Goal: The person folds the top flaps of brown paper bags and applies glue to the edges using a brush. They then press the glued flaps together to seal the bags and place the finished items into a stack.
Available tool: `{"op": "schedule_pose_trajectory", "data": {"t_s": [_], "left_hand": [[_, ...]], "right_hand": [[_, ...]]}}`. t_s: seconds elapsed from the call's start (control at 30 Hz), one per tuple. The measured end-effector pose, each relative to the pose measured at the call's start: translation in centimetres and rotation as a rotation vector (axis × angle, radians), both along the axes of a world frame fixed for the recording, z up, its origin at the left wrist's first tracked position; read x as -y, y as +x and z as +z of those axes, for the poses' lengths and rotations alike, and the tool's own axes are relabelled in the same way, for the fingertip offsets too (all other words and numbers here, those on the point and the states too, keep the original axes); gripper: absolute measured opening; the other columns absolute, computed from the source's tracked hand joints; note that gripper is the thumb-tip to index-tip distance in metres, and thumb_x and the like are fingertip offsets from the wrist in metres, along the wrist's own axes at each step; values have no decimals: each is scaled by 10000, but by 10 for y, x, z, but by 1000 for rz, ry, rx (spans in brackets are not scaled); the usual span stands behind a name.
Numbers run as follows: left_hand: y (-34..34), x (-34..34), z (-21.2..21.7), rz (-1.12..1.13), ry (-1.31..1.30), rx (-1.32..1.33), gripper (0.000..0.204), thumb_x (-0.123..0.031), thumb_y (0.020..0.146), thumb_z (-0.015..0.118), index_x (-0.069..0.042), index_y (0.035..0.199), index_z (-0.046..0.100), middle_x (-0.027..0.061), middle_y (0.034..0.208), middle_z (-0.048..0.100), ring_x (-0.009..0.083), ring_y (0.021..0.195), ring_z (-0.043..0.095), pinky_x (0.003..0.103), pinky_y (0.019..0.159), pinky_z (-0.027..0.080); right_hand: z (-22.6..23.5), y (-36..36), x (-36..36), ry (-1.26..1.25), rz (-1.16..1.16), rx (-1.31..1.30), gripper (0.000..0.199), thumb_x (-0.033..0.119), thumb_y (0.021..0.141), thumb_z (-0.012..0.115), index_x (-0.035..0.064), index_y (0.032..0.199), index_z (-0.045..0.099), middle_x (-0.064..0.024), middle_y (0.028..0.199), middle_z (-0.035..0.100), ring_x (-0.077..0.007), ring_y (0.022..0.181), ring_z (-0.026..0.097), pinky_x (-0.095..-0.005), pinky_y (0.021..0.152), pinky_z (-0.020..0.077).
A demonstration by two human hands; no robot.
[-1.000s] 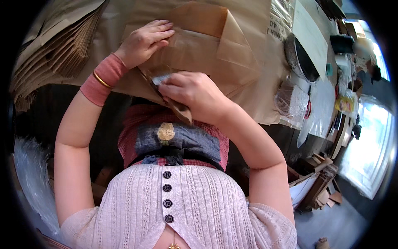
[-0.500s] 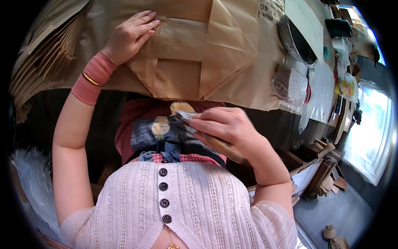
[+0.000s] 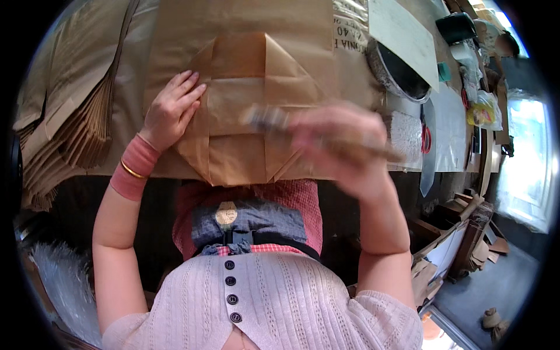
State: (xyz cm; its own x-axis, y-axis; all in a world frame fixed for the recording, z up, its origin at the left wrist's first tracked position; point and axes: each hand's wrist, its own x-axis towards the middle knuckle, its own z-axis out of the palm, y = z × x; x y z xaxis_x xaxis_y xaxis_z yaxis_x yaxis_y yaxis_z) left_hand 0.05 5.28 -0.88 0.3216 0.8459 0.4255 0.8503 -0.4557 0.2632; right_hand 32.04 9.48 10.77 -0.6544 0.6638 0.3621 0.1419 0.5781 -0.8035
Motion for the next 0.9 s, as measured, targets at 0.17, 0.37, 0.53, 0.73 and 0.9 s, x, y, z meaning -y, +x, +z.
{"op": "schedule_pose_trajectory", "data": {"t_s": [0.17,0.37,0.53,0.73,0.9], "left_hand": [[3,-3,7,-7,-28,-31,294,-161,891,593,-24,1145,652,179,1239,599,341,1212,516,444,1066,386],[4,-3,11,-4,-52,-40,302,-159,887,590,-26,1153,647,171,1240,599,343,1203,520,440,1067,385],[0,0,9,36,-66,116,338,-151,828,652,5,1121,592,197,1177,592,374,1185,519,435,1036,407],[7,3,11,84,-41,217,292,-113,762,713,-13,970,533,187,1012,543,394,1045,527,439,901,451],[5,0,13,74,-14,210,251,-143,761,700,-21,843,497,162,906,509,359,922,528,428,812,464]], "right_hand": [[-41,-32,-86,-393,-335,53,121,83,811,712,-27,861,704,-62,705,671,-87,633,612,-240,598,503],[-63,-54,-131,-291,-319,144,154,136,827,701,-17,831,717,-47,635,649,-75,591,601,-236,563,492],[-50,-70,-131,-266,-299,46,120,79,864,686,-25,923,687,-51,790,680,-87,687,617,-235,623,518],[-60,-139,-69,-376,-168,10,205,170,805,719,-34,795,693,-98,650,661,-107,648,636,-254,618,511],[-60,-161,-98,-384,-307,231,234,195,758,706,-28,694,676,-129,570,622,-195,592,649,-327,600,519]]}}
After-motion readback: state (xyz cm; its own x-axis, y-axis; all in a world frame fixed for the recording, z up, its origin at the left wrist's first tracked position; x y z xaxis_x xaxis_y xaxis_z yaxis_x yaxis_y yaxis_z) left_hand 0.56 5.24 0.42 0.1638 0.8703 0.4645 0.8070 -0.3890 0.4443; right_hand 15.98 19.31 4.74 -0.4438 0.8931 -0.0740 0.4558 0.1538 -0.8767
